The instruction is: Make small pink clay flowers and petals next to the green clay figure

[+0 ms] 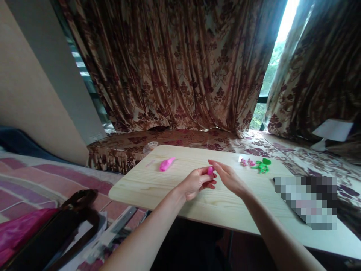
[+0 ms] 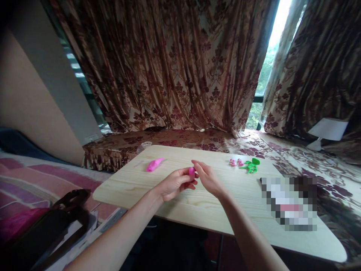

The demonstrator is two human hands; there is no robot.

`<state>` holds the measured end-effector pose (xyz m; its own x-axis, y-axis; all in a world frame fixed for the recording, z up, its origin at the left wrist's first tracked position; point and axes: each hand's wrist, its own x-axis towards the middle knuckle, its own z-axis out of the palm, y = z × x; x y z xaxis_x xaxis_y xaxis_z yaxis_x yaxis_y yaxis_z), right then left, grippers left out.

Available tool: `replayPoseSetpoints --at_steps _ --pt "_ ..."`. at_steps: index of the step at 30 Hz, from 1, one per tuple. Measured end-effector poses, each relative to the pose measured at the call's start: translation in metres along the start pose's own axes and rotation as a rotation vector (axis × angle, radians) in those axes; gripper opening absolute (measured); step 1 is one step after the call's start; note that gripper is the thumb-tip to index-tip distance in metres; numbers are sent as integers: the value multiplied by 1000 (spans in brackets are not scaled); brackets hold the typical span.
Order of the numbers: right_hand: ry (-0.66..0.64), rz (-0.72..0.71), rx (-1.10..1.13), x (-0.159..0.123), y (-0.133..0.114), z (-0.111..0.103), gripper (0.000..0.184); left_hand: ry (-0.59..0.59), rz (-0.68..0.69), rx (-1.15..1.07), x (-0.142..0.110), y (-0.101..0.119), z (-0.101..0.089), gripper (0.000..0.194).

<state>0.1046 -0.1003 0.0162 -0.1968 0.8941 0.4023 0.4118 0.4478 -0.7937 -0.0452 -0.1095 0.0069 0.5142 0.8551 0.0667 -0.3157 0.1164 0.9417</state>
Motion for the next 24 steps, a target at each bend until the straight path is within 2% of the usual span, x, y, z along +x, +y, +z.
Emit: replayPoseSetpoints --at_steps 3,5,10,20,24 --pt "-100 114 245 -13 7 -12 43 158 12 354 10 -8 -9 17" --pt "-121 156 282 -18 12 -14 44 174 32 462 15 -13 -13 15" --pt "-77 199 300 -21 27 -14 36 83 48 496 15 -16 -18 28" --pt "-39 231 335 -17 53 7 39 141 82 573 28 -35 -33 31" --pt "-112 229 316 -19 54 7 36 125 87 590 26 -34 -36 27"
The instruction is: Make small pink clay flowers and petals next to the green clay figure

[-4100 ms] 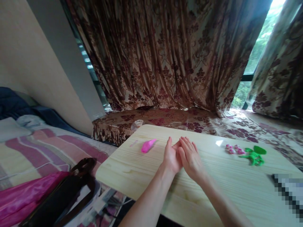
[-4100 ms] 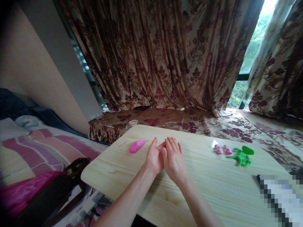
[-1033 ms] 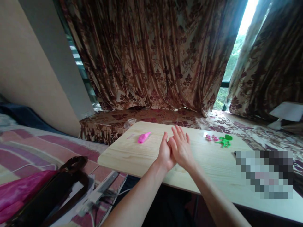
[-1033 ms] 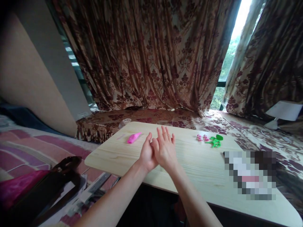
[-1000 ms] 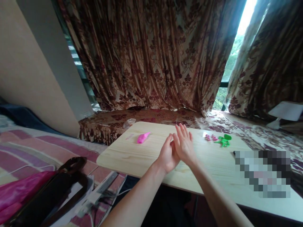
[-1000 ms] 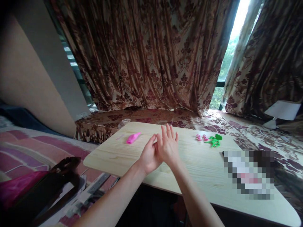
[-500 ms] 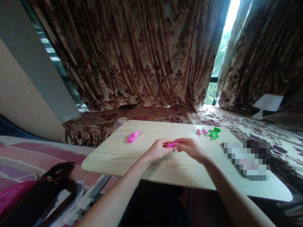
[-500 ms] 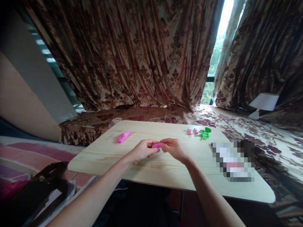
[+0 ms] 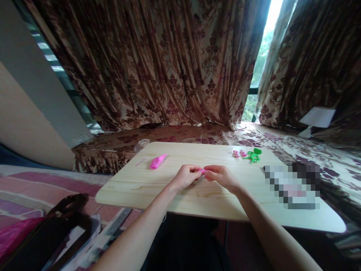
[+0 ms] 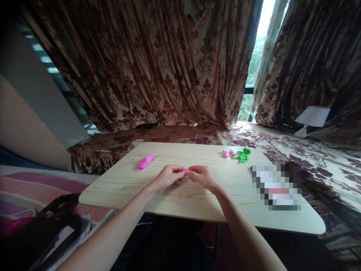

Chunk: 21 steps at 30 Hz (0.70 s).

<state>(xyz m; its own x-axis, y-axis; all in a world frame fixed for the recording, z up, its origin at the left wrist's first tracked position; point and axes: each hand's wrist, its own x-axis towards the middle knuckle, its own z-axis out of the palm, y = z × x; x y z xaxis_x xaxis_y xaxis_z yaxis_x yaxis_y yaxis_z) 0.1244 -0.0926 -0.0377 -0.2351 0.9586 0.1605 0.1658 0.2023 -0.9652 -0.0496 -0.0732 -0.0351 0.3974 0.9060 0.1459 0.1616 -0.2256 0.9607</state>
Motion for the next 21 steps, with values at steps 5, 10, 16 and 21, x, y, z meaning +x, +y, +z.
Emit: replayPoseSetpoints --at_steps 5,10,16,21 --pt "-35 -26 -62 -4 -4 -2 31 5 -9 30 -3 3 0 30" --pt "-18 -64 -99 -5 -4 -1 28 34 1 86 -5 10 1 28" --pt "63 -79 -127 -2 1 3 30 132 41 134 -6 17 5 22" --pt "151 -93 -141 0 4 0 34 115 55 98 -9 18 5 31"
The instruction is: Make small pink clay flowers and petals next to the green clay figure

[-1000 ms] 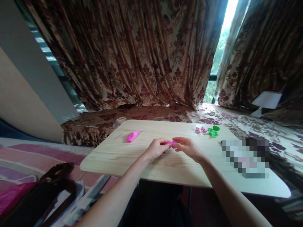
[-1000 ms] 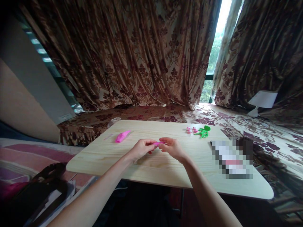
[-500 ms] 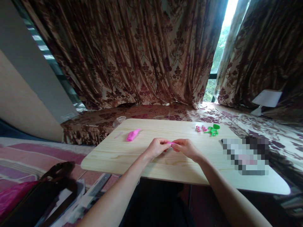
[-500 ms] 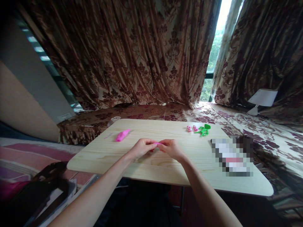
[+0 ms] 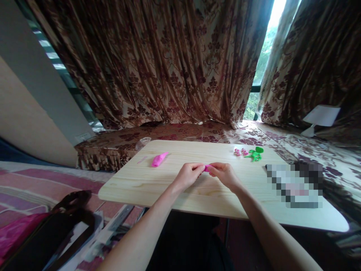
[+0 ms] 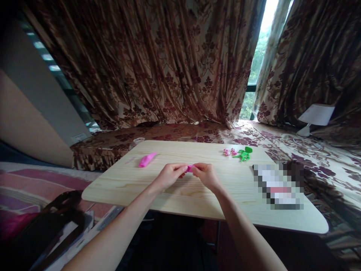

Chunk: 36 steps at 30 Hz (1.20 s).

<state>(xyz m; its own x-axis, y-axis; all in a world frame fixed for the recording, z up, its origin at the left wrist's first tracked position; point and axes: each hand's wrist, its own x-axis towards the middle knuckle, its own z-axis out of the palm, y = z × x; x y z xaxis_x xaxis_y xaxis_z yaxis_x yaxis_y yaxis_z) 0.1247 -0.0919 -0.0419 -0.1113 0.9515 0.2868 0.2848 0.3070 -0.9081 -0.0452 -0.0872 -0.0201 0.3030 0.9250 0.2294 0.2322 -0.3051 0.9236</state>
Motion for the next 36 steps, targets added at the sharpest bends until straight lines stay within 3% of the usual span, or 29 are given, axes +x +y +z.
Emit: replayPoseSetpoints --at_steps 3,6,10,14,26,31,36 --pt "39 -40 -31 0 -2 -4 31 -13 -52 -82 -2 -2 -2 37" --pt "38 -75 -56 0 -6 -5 29 -64 -89 -207 -3 -4 0 31" --pt "-2 -99 -71 -2 -14 -5 30 -17 -138 -344 -5 -6 6 28" --pt "-30 -133 -91 -4 -20 -6 29 13 -152 -350 -4 -6 9 26" --pt "47 -215 -124 -3 -22 -1 23 -57 -183 -381 -7 4 7 23" --pt "-30 -220 -142 -1 -27 -5 24 -62 -171 -359 -8 6 7 22" --pt "-25 -233 -133 2 -32 -5 21 -156 -156 -402 -11 11 6 22"
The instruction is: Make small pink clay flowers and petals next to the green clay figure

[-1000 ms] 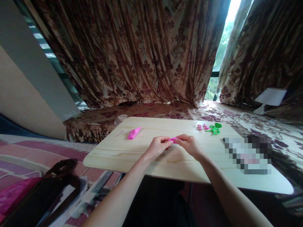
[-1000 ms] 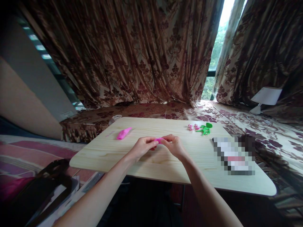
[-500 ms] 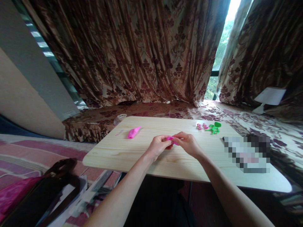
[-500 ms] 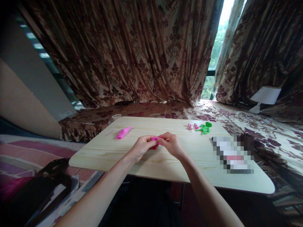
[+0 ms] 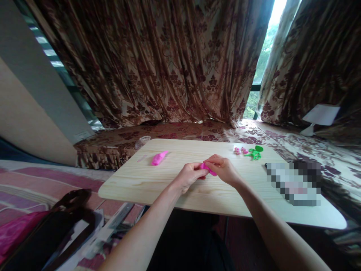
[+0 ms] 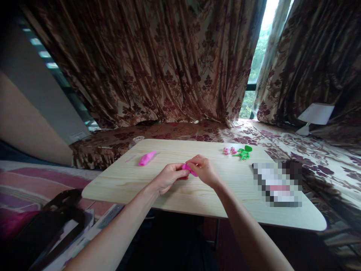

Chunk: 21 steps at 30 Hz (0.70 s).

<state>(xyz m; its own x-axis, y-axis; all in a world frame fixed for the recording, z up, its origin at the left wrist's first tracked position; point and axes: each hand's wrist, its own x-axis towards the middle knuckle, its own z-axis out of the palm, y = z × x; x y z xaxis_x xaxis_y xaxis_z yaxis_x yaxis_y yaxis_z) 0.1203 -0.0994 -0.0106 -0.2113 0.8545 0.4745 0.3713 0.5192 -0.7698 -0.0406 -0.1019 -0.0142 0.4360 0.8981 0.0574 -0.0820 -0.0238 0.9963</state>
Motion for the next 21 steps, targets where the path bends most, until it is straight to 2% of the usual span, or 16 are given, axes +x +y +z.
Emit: replayPoseSetpoints --at_steps 4,12,21 --pt "-8 4 -1 1 -5 -1 22 -7 -35 -27 -2 -1 1 27" --pt "-151 -44 3 4 -15 -6 17 -48 -99 20 -6 3 2 26" --pt "-161 -56 -37 8 -22 -6 20 -41 -104 -20 -7 5 0 24"
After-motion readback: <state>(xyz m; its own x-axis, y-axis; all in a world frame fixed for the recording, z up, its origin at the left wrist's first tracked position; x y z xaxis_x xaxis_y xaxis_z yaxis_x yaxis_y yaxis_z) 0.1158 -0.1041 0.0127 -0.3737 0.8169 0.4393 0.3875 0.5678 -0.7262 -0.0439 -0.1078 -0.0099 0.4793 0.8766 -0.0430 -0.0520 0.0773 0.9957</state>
